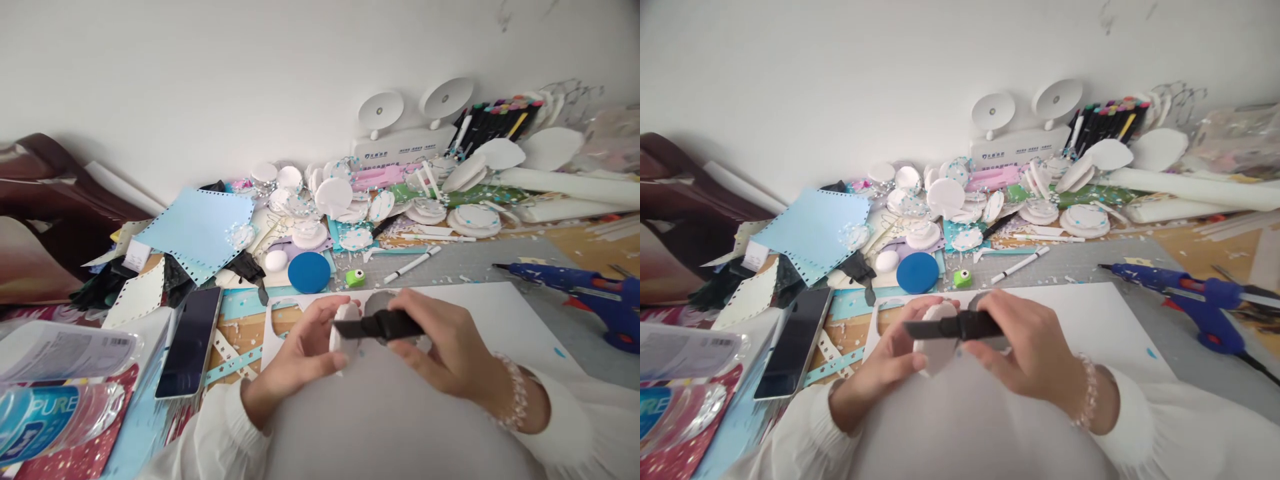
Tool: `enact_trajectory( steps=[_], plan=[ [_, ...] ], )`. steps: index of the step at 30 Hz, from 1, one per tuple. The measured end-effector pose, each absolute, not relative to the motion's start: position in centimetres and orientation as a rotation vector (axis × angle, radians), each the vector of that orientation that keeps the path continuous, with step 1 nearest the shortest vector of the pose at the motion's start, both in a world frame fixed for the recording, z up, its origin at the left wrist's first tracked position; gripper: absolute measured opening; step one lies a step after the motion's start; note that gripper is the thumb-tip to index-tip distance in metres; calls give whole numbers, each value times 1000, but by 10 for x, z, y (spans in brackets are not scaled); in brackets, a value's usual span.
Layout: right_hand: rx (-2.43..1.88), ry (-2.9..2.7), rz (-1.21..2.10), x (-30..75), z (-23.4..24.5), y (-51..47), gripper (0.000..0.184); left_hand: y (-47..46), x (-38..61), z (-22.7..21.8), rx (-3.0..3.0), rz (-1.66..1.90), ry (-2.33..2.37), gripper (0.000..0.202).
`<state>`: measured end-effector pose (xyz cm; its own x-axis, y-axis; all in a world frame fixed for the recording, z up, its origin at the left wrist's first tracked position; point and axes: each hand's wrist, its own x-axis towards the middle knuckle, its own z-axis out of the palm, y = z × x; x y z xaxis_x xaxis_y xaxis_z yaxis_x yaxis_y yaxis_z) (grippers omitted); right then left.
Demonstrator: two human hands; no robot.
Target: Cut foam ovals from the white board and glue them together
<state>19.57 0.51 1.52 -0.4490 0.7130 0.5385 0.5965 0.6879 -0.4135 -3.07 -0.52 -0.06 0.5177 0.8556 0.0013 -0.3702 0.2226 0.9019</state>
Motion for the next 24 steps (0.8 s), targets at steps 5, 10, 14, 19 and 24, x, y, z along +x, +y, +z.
enact_trajectory(
  steps=[5,10,14,19,24],
  plan=[
    [-895,-2243,84,194,11,-3,26,-3,-26,-10,1122,959,510,74],
    [-877,-2241,14,202,6,-4,28,-2,-26,-19,1137,1011,569,87],
    [-889,-2246,-23,205,7,-3,28,-3,-28,-20,1225,1068,637,87],
    [-892,-2228,-20,206,8,-2,29,-6,-30,-17,1335,1059,706,88],
    [-877,-2250,-66,204,11,-2,27,-8,-28,-11,1390,1016,768,85]
  ],
)
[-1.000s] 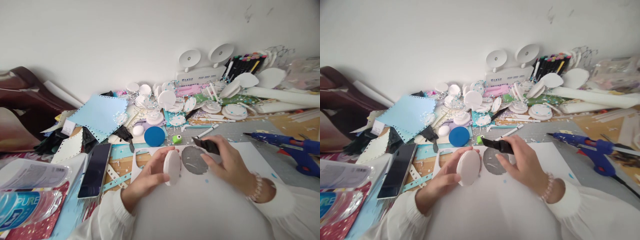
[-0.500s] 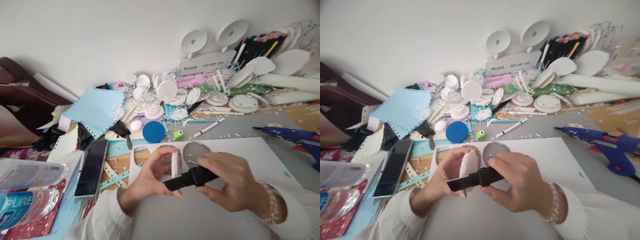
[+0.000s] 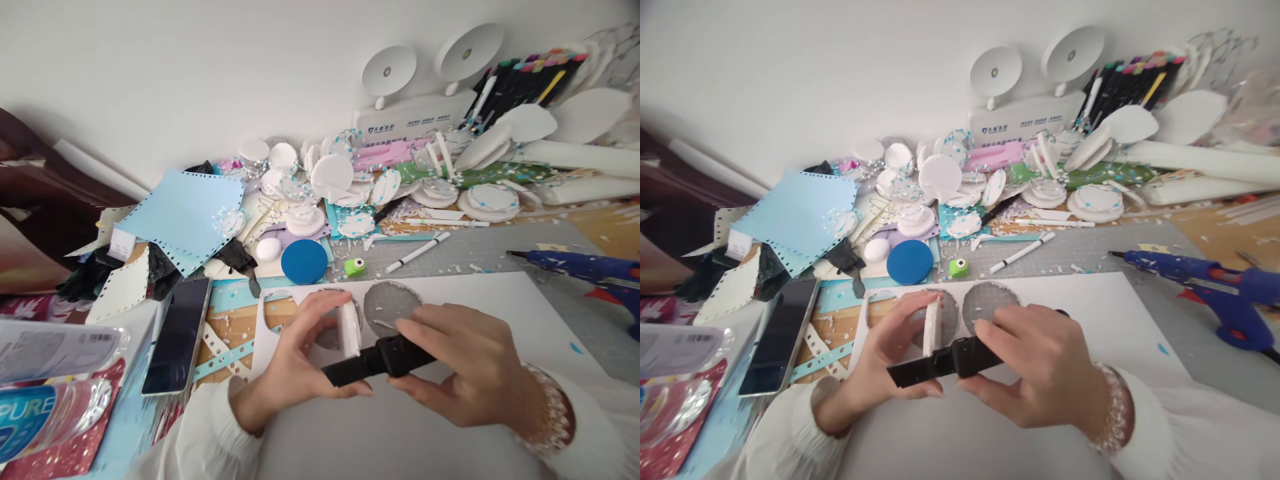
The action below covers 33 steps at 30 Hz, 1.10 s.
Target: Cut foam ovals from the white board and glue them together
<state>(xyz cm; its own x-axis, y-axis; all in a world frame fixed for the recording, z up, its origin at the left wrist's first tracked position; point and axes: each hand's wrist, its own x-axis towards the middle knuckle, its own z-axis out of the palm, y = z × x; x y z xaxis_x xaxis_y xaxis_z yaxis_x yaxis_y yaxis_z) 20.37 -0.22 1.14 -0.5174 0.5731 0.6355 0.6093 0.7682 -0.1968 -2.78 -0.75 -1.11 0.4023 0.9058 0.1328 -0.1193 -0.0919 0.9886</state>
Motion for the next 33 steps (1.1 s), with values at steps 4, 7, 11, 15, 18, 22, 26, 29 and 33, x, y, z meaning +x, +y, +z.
enact_trajectory(
  steps=[4,7,11,15,18,22,26,29,33],
  plan=[
    [-879,-2270,-100,206,12,0,28,-8,-28,-9,1422,1008,841,82],
    [-890,-2266,-125,209,12,1,29,-8,-28,-9,1435,1003,863,80],
    [-896,-2268,-151,206,13,-1,27,-8,-28,-8,1466,1003,849,79],
    [-905,-2268,-162,206,13,-1,28,-8,-27,-7,1479,990,873,78],
    [-934,-2229,-206,211,10,2,28,-7,-27,-8,1413,1010,876,75],
    [-955,-2197,-235,211,10,3,30,-6,-27,-8,1393,1064,853,74],
    [-927,-2225,-208,207,10,2,29,-8,-28,-7,1487,997,928,75],
    [-1027,-2161,-230,215,7,10,25,-10,-28,-8,1517,1039,904,77],
    [-1180,-2008,-248,229,5,19,20,-10,-27,-13,1455,1076,807,79]
  ],
)
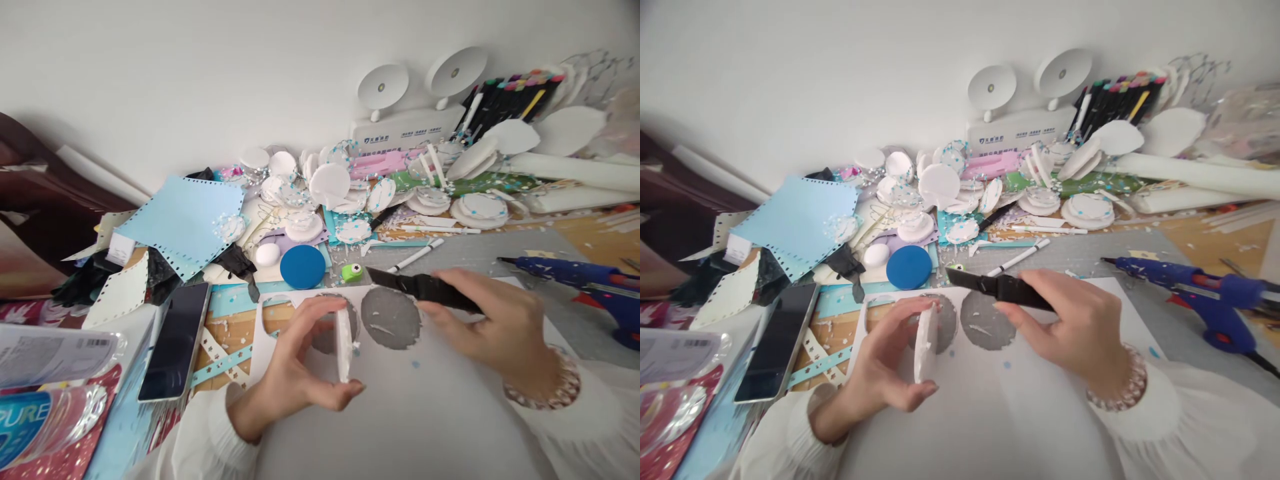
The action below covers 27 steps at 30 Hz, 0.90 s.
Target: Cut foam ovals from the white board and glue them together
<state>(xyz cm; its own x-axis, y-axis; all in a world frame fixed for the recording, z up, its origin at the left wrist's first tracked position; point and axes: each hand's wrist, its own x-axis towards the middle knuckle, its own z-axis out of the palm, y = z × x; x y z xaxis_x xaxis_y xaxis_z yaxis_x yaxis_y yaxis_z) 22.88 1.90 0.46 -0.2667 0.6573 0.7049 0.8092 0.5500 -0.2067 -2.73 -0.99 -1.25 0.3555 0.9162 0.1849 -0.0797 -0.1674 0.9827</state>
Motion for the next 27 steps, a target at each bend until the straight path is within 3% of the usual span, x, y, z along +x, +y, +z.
enact_trajectory(
  steps=[11,17,21,27],
  plan=[
    [-877,-2213,-86,199,12,-4,29,-9,-24,-11,1356,994,576,84],
    [-918,-2183,-52,202,12,-3,28,-10,-28,0,945,893,537,65],
    [-935,-2160,-38,201,12,-6,30,-5,-31,6,617,902,427,65],
    [-870,-2237,22,202,12,-10,30,-1,-31,7,582,807,386,65]
  ],
)
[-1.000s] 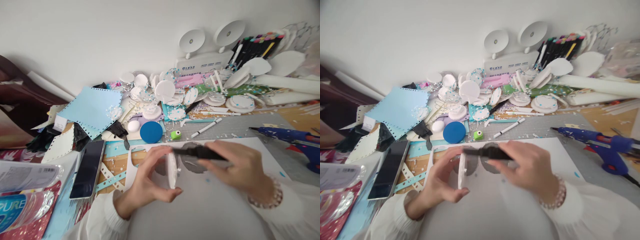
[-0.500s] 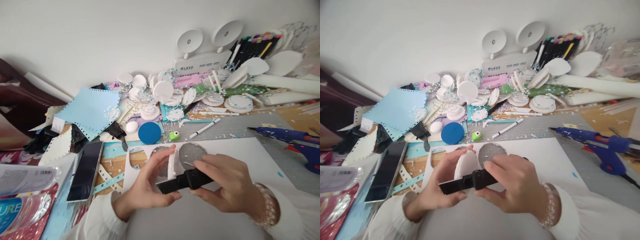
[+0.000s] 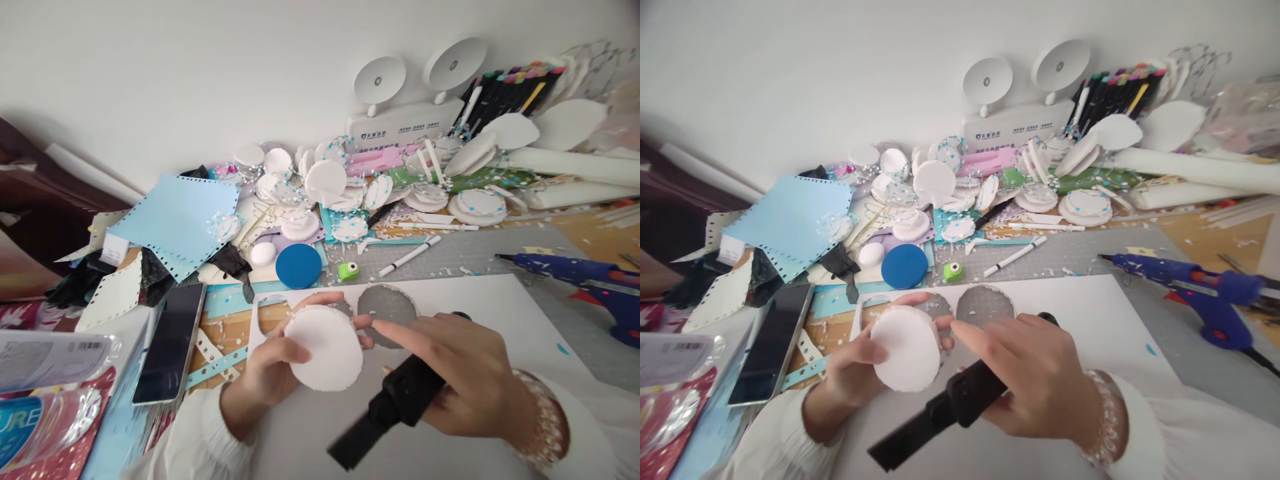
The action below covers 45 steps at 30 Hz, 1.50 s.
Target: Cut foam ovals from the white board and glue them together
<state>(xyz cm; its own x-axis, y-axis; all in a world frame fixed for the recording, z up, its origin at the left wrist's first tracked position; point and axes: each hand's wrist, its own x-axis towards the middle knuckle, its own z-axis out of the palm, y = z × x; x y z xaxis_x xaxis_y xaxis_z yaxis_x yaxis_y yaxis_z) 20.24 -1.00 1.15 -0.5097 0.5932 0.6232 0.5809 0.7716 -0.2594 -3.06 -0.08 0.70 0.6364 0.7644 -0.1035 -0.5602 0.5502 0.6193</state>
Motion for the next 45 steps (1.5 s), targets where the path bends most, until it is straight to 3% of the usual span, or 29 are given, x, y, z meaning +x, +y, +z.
enact_trajectory(
  steps=[16,23,33,39,45],
  plan=[
    [-730,-2330,127,203,6,-13,20,-3,-31,3,610,622,396,75],
    [-789,-2223,124,203,7,-10,7,-1,-32,1,627,684,439,64],
    [-807,-2228,179,204,7,-10,6,-3,-33,1,760,714,687,49],
    [-790,-2286,119,208,5,-10,23,-5,-32,-4,881,736,831,38],
    [-723,-2362,1,201,6,-9,13,1,-28,-3,614,1016,872,35]
  ],
)
